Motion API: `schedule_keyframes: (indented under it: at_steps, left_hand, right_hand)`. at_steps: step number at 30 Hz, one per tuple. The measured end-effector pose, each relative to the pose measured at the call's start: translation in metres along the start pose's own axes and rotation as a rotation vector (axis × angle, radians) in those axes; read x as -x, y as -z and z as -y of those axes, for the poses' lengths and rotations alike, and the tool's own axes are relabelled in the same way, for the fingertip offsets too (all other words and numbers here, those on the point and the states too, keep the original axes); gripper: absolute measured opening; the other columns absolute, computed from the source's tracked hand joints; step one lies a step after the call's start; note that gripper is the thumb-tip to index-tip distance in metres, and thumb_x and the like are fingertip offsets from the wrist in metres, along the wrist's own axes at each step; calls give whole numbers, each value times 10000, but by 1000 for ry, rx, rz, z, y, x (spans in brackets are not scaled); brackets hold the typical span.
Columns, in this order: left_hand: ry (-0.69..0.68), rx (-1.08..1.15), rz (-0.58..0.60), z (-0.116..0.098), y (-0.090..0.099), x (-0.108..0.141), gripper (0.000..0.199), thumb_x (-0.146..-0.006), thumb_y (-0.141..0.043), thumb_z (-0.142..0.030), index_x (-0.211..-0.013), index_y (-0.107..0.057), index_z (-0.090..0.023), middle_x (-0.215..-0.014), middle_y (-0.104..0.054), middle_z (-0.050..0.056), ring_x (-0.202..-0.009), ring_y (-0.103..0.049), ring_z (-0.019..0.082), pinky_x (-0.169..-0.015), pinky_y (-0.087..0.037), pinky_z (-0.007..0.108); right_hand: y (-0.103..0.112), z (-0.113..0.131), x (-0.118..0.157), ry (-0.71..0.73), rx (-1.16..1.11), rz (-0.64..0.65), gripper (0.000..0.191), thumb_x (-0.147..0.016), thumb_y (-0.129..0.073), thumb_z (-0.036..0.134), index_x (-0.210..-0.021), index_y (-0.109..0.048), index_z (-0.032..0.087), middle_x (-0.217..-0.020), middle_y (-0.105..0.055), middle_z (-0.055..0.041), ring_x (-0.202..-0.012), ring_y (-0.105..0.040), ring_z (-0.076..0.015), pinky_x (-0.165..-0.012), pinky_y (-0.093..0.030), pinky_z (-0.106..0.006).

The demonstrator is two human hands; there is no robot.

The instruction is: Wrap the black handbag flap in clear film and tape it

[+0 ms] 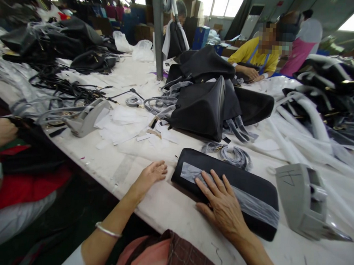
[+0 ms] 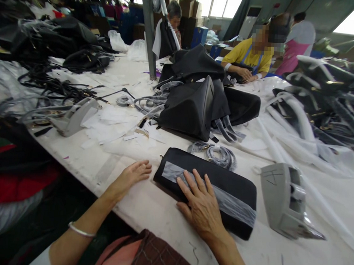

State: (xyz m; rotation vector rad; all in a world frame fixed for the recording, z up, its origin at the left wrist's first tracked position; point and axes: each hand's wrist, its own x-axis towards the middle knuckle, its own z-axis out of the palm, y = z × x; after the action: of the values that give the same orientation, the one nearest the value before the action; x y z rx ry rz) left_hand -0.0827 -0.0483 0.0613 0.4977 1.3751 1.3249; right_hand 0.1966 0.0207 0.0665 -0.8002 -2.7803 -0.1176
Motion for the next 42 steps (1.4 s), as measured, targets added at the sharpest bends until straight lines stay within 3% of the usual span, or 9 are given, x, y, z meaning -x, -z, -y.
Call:
schedule_keyframes:
  at_steps: [2,5,8,18,22,31,33,37,42]
  left_hand:
    - [56,298,23,0,-13,-4,373,-734,-808,-360,-961,-594,-156,-1144,-638,143,-1080,-620,236,-897,-535,314]
    - [79,499,-10,-1,-31,-16,268,-751,-789,-277,-840,-566,-157,-965,-668,100,-959,-651,199,-820,-556,281]
    - [52,472,-75,0,-42,-28,220,-793,-739,-265,-820,-554,-150,-838,-659,64,-792,-652,152,-729,-553,243]
    - [-95,411,-225,9,-40,-27,361,-703,-766,-402,-835,-539,-154,-791,-647,30,-703,-620,142,-679,-534,261]
    - [-312,153,-318,19,-31,-21,350,-783,-668,-480,-809,-550,-152,-788,-622,21,-761,-620,152,-763,-530,281]
    - [-484,-302,-230,0,-29,-21,288,-867,-589,-447,-868,-598,-159,-832,-632,44,-823,-614,197,-811,-509,322]
    - [-669,-579,-143,-5,-34,-14,222,-903,-527,-372,-843,-620,-179,-852,-642,70,-889,-605,222,-876,-473,341]
    - [-1028,-1158,257,-11,-52,-4,262,-943,-410,-254,-756,-582,-188,-807,-604,101,-843,-569,238,-825,-456,356]
    - [-1139,-1510,520,-17,-78,-9,115,-914,-468,-171,-868,-570,-143,-886,-586,101,-876,-542,248,-815,-461,375]
  right_hand:
    - [0,1,0,-7,13,-2,677,-878,-620,414,-1489,-348,308,-1556,-336,-29,-1433,-263,-346,-1118,-263,-589]
    - [0,2,0,-12,32,4,675,-883,-610,399,-1493,-337,310,-1567,-309,-18,-1437,-254,-341,-1121,-256,-587]
    - [0,2,0,-14,31,12,673,-888,-603,399,-1497,-328,309,-1572,-297,-16,-1440,-246,-339,-1118,-258,-593]
    - [-2,1,1,-11,-1,-2,698,-870,-621,385,-1498,-326,307,-1557,-329,-22,-1431,-269,-342,-1115,-269,-591]
    - [-3,-1,0,-4,-9,10,704,-869,-620,401,-1500,-322,307,-1564,-313,-23,-1433,-264,-339,-1118,-261,-584]
    - [0,0,-1,-4,-2,13,694,-874,-610,401,-1499,-324,304,-1565,-314,-21,-1429,-271,-336,-1114,-258,-580]
    - [0,0,-1,-9,-2,20,710,-862,-622,401,-1499,-323,301,-1569,-303,-21,-1432,-265,-337,-1118,-248,-580]
    - [-8,-4,2,-8,-2,-11,692,-864,-618,339,-1494,-335,289,-1536,-372,-38,-1417,-302,-324,-1129,-237,-560]
    - [-15,-7,4,-22,-77,-29,728,-833,-644,398,-1486,-353,260,-1535,-375,-44,-1412,-309,-321,-1149,-217,-548]
